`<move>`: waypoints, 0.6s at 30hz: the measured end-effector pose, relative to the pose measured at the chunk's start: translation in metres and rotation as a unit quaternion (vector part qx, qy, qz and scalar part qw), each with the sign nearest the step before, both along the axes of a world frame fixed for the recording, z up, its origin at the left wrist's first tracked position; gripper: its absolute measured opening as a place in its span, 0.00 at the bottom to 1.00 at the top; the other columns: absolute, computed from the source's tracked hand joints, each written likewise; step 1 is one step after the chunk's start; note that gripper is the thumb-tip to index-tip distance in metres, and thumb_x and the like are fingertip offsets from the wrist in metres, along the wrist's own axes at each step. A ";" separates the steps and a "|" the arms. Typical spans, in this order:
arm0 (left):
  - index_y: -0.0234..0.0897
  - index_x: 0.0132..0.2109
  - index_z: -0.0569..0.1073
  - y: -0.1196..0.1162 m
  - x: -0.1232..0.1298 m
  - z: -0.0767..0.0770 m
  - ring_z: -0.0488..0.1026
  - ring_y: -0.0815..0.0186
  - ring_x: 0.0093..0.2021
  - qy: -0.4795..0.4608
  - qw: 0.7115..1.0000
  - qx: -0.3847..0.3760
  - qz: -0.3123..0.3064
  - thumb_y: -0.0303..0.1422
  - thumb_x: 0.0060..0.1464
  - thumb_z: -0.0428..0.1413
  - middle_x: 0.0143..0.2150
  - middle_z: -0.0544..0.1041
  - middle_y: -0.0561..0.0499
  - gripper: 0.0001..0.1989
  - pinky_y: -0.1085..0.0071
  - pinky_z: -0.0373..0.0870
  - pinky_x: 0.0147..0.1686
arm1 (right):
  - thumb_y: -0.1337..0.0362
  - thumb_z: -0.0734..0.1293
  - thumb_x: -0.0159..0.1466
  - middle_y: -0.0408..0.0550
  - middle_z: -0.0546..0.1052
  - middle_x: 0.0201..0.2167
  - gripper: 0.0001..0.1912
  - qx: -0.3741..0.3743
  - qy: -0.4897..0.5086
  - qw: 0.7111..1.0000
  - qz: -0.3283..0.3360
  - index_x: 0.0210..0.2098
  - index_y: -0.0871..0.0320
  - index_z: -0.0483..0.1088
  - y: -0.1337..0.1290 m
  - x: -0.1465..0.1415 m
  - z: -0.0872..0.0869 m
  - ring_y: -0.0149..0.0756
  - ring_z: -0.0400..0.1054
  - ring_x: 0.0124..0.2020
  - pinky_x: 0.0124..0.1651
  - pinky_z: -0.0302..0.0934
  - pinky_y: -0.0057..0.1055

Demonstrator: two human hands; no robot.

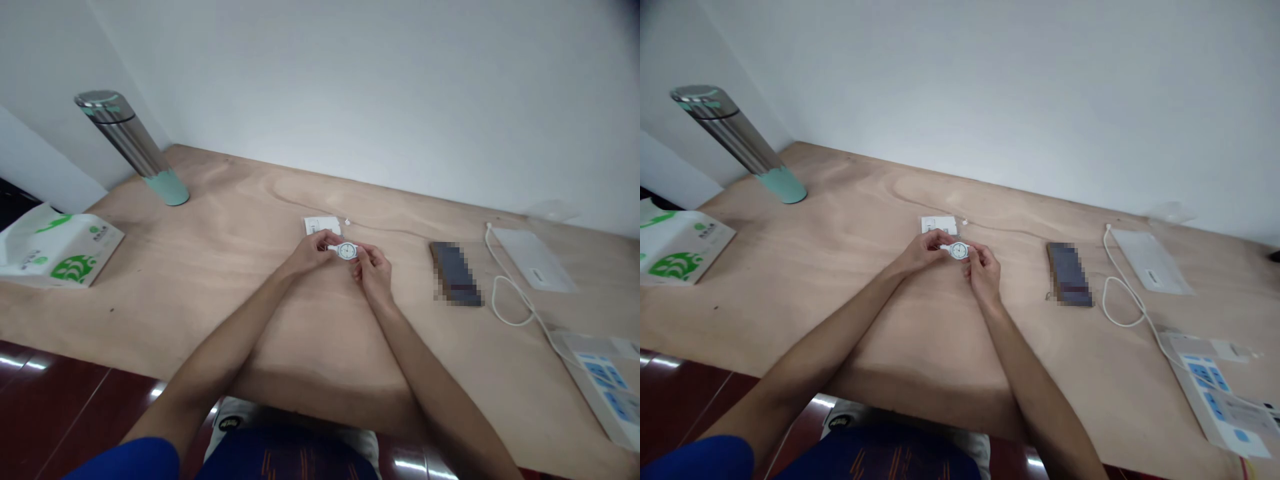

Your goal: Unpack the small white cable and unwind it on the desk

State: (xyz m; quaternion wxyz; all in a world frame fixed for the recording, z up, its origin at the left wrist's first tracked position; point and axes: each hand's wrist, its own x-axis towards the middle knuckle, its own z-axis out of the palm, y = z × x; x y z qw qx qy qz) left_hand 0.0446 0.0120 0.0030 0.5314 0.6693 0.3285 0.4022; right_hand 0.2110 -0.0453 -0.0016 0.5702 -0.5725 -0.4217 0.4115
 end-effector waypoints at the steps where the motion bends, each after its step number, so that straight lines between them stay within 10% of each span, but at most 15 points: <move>1: 0.34 0.42 0.73 0.000 0.000 0.000 0.73 0.66 0.39 -0.001 1.000 -0.003 -0.002 0.29 0.47 0.59 0.41 0.78 0.48 0.12 0.72 0.67 0.38 | 0.47 0.68 0.58 0.40 0.73 0.23 0.20 0.000 0.003 1.000 -0.003 0.40 0.56 0.74 0.000 0.000 -0.001 0.25 0.59 0.15 0.15 0.53 0.23; 18: 0.37 0.52 0.73 0.006 -0.007 -0.006 0.74 0.65 0.39 -0.051 0.995 -0.078 -0.042 0.30 0.43 0.63 0.42 0.77 0.48 0.26 0.71 0.69 0.39 | 0.46 0.71 0.54 0.42 0.75 0.25 0.21 -0.002 0.040 0.999 0.000 0.35 0.57 0.73 -0.001 0.000 0.003 0.29 0.67 0.21 0.22 0.61 0.25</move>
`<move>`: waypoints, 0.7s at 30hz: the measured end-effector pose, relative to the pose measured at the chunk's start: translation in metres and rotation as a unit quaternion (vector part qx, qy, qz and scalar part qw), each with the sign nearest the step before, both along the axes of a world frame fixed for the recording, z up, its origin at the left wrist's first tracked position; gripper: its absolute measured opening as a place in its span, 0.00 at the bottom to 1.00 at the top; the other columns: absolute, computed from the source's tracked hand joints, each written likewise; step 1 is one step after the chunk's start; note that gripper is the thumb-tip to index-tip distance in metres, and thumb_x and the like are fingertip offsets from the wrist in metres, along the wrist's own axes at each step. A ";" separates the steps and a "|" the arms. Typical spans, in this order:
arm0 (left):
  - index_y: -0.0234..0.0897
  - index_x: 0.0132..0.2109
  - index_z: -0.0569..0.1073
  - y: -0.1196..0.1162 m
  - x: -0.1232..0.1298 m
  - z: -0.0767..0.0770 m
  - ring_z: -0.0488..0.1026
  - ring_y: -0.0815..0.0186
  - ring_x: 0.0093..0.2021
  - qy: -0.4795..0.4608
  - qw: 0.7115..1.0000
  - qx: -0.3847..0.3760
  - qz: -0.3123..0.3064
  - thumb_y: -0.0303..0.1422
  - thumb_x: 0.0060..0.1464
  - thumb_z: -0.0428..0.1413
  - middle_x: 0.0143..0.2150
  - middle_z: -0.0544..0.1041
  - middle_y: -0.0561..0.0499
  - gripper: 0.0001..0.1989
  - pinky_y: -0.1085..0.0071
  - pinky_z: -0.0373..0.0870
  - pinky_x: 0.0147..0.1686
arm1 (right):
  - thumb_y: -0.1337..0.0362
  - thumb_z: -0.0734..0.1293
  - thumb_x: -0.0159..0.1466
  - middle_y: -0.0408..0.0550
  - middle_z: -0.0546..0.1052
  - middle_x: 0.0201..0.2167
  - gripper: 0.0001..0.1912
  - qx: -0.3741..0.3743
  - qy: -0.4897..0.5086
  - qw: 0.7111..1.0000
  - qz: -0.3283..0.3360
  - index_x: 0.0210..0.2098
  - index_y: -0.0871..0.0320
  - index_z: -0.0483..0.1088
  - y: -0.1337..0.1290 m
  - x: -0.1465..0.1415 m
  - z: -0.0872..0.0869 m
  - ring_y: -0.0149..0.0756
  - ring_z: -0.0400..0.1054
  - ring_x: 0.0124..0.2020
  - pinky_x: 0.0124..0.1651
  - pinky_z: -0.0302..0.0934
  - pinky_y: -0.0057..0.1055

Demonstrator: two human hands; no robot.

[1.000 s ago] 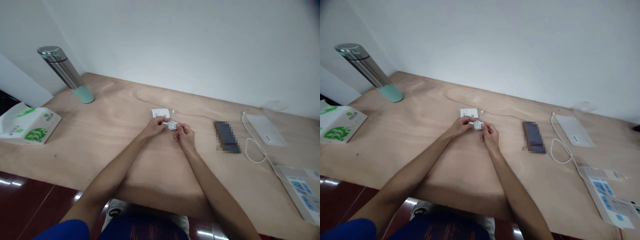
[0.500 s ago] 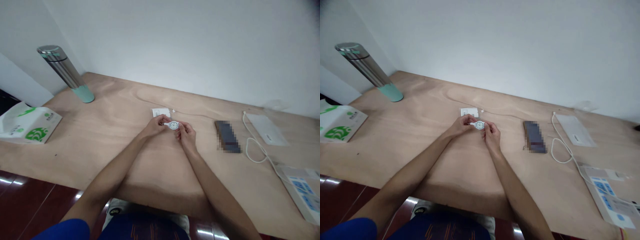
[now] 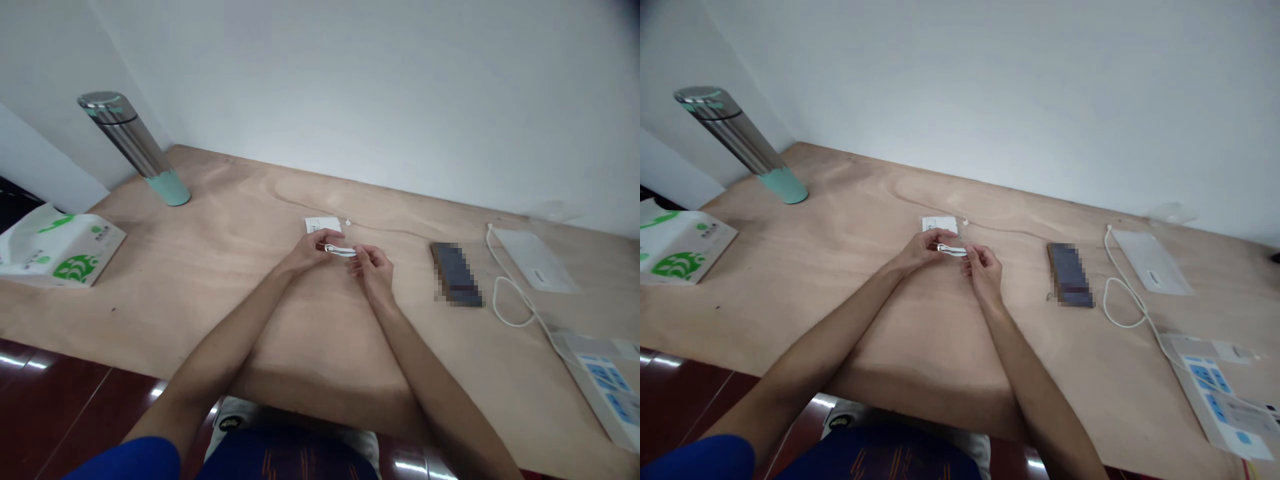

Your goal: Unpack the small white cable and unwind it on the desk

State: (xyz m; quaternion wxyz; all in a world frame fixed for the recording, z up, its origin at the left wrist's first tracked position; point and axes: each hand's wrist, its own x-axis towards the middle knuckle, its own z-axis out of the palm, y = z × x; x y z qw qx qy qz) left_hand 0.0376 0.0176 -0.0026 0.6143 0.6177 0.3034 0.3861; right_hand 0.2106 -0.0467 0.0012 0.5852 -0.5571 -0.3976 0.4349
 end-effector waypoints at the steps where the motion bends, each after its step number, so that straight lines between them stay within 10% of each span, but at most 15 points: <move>1: 0.37 0.52 0.72 0.000 0.000 0.000 0.74 0.64 0.40 -0.010 1.000 -0.007 -0.007 0.30 0.43 0.63 0.43 0.77 0.48 0.26 0.70 0.69 0.41 | 0.46 0.71 0.54 0.42 0.75 0.25 0.21 0.001 -0.003 1.000 -0.001 0.35 0.57 0.72 0.000 0.000 -0.001 0.29 0.68 0.22 0.22 0.62 0.25; 13: 0.35 0.44 0.75 -0.002 0.008 0.006 0.72 0.65 0.46 -0.048 0.993 -0.040 0.102 0.34 0.50 0.59 0.44 0.77 0.47 0.14 0.67 0.66 0.50 | 0.50 0.71 0.55 0.44 0.77 0.35 0.23 0.031 0.009 0.999 -0.015 0.46 0.55 0.73 -0.001 0.002 0.000 0.25 0.67 0.21 0.23 0.63 0.25; 21: 0.35 0.45 0.74 -0.002 0.009 -0.002 0.73 0.66 0.39 -0.011 0.998 -0.011 0.060 0.40 0.49 0.63 0.40 0.76 0.48 0.18 0.68 0.72 0.39 | 0.51 0.72 0.53 0.44 0.78 0.35 0.28 0.017 0.001 1.000 0.003 0.51 0.54 0.71 0.002 0.004 -0.004 0.24 0.66 0.20 0.22 0.62 0.25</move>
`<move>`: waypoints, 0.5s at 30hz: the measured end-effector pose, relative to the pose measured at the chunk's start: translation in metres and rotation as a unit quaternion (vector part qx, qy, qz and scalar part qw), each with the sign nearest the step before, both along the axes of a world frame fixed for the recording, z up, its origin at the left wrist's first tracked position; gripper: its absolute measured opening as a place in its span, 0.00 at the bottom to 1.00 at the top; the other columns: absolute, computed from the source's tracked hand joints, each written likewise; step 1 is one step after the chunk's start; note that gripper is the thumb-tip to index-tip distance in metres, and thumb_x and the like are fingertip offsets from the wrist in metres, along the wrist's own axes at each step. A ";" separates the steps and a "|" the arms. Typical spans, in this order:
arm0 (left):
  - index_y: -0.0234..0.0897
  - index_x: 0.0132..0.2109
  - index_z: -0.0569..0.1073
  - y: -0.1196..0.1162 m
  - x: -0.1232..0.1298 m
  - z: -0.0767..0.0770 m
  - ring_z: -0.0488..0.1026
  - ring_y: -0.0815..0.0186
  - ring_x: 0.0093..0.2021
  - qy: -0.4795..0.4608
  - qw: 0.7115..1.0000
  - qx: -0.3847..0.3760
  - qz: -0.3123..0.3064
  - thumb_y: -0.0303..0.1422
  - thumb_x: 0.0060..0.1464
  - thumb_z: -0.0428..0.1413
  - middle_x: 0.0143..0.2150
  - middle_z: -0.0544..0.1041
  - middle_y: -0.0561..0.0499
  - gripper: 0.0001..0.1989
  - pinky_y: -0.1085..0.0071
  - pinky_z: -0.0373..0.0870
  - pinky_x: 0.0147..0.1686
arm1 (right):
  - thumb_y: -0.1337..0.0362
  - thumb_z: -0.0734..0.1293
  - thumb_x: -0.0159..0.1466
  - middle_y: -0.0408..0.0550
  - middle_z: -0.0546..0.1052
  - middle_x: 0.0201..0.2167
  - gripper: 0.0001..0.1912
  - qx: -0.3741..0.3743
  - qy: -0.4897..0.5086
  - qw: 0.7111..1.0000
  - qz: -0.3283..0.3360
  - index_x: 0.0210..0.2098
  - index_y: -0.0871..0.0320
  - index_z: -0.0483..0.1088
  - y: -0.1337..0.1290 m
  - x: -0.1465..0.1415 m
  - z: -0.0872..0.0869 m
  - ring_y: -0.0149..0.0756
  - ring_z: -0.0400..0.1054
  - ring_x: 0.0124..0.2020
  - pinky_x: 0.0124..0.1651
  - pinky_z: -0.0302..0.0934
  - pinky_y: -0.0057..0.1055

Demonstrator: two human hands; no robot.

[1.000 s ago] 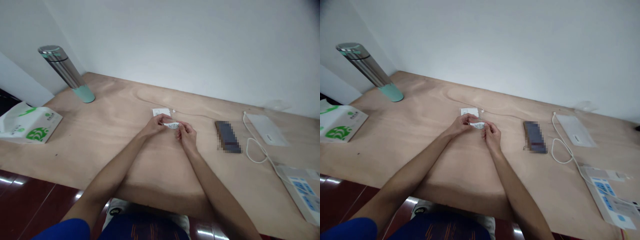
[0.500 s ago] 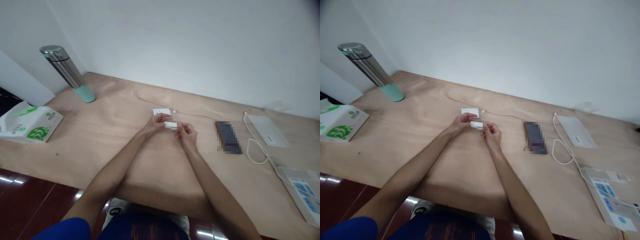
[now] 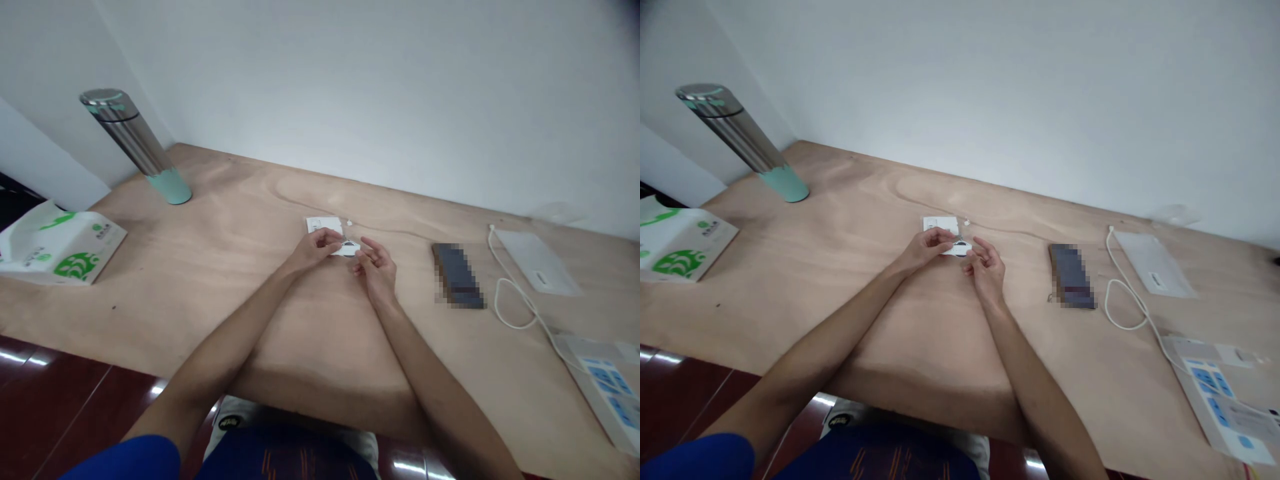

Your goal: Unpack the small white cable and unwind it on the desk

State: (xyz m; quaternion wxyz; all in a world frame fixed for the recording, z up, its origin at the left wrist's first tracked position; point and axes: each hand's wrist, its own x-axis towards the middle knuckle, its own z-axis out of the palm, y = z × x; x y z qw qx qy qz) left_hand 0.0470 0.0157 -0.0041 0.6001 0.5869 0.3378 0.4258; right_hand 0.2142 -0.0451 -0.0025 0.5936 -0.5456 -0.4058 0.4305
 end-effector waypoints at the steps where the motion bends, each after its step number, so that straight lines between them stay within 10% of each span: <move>1: 0.35 0.45 0.74 0.000 0.000 -0.001 0.73 0.67 0.38 -0.005 1.000 -0.003 -0.002 0.40 0.49 0.63 0.38 0.76 0.49 0.18 0.68 0.72 0.38 | 0.51 0.72 0.53 0.44 0.78 0.35 0.27 -0.001 -0.003 1.000 0.006 0.50 0.54 0.71 0.000 0.000 -0.001 0.24 0.66 0.19 0.22 0.62 0.25; 15: 0.34 0.41 0.73 0.000 -0.002 0.008 0.71 0.69 0.32 -0.020 0.999 -0.028 0.011 0.38 0.44 0.66 0.32 0.75 0.52 0.18 0.69 0.69 0.34 | 0.50 0.72 0.53 0.48 0.80 0.37 0.24 -0.027 -0.028 0.999 0.027 0.44 0.57 0.76 -0.003 -0.003 0.003 0.25 0.65 0.19 0.22 0.63 0.27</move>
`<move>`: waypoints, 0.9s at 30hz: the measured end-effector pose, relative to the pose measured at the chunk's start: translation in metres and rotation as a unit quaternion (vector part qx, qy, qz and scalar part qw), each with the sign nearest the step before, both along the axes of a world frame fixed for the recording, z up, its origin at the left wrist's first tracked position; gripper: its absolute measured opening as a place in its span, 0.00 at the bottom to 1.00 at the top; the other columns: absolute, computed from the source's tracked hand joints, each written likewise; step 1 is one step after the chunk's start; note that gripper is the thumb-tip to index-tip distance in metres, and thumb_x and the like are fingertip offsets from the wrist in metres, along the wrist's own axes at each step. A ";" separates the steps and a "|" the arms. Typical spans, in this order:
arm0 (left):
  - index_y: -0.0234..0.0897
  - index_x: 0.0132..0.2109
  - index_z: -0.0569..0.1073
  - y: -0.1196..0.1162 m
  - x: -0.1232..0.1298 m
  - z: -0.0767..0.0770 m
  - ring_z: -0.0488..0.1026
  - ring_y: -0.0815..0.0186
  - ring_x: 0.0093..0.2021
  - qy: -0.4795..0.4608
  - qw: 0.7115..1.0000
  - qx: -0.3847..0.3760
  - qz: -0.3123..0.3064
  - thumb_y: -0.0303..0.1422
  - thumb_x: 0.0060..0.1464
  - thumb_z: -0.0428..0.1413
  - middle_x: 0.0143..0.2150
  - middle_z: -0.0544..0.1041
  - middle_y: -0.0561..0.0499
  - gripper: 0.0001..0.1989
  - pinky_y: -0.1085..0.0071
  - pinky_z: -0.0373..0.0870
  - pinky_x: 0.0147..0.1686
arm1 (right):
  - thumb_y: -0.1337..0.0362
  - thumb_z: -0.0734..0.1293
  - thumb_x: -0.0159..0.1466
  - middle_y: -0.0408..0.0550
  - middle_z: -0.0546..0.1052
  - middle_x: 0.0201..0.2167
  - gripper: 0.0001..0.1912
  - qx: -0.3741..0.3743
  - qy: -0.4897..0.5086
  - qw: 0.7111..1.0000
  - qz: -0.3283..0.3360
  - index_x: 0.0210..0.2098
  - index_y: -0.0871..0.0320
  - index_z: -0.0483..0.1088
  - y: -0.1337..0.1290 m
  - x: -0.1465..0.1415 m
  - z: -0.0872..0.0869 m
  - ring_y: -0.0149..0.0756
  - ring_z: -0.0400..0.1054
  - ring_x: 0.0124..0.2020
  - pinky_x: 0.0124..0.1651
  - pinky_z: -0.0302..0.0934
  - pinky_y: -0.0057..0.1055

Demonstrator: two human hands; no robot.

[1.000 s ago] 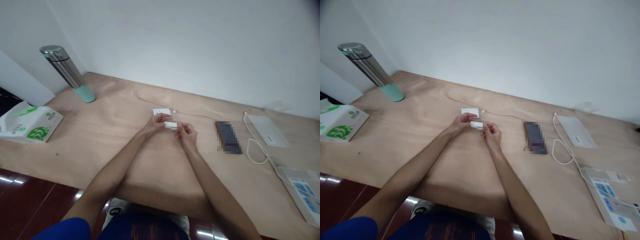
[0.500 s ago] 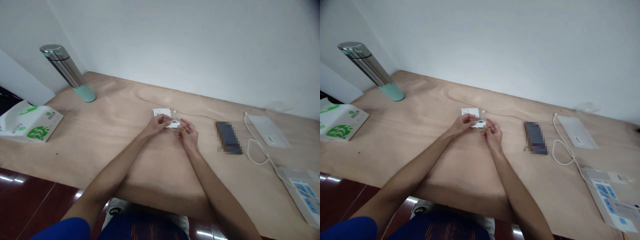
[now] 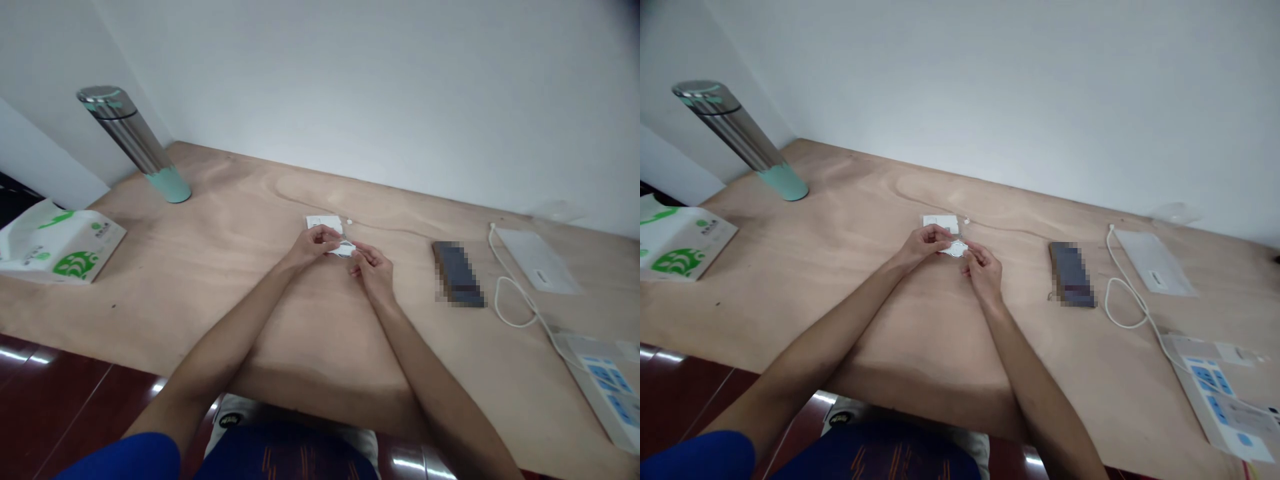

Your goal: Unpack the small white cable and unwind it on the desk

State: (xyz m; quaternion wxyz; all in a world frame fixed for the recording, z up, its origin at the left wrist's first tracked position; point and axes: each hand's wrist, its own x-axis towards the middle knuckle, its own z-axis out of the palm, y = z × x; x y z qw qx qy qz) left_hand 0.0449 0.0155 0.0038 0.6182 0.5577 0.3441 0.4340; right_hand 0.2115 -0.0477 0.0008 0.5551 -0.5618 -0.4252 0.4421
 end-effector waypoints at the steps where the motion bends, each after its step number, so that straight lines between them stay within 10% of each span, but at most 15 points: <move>1: 0.33 0.41 0.73 0.000 0.000 -0.001 0.70 0.69 0.32 -0.001 1.000 0.004 0.000 0.38 0.44 0.66 0.31 0.75 0.52 0.19 0.70 0.69 0.33 | 0.50 0.72 0.53 0.48 0.80 0.37 0.24 -0.001 0.001 1.000 -0.001 0.44 0.57 0.76 0.000 0.000 0.000 0.25 0.65 0.19 0.22 0.62 0.27; 27: 0.35 0.43 0.72 -0.005 0.000 0.007 0.71 0.71 0.35 -0.009 0.998 -0.042 -0.041 0.41 0.51 0.62 0.37 0.74 0.51 0.16 0.73 0.67 0.36 | 0.47 0.71 0.54 0.50 0.79 0.40 0.24 0.061 -0.017 0.991 -0.121 0.43 0.57 0.78 0.002 0.002 -0.002 0.29 0.68 0.24 0.24 0.63 0.28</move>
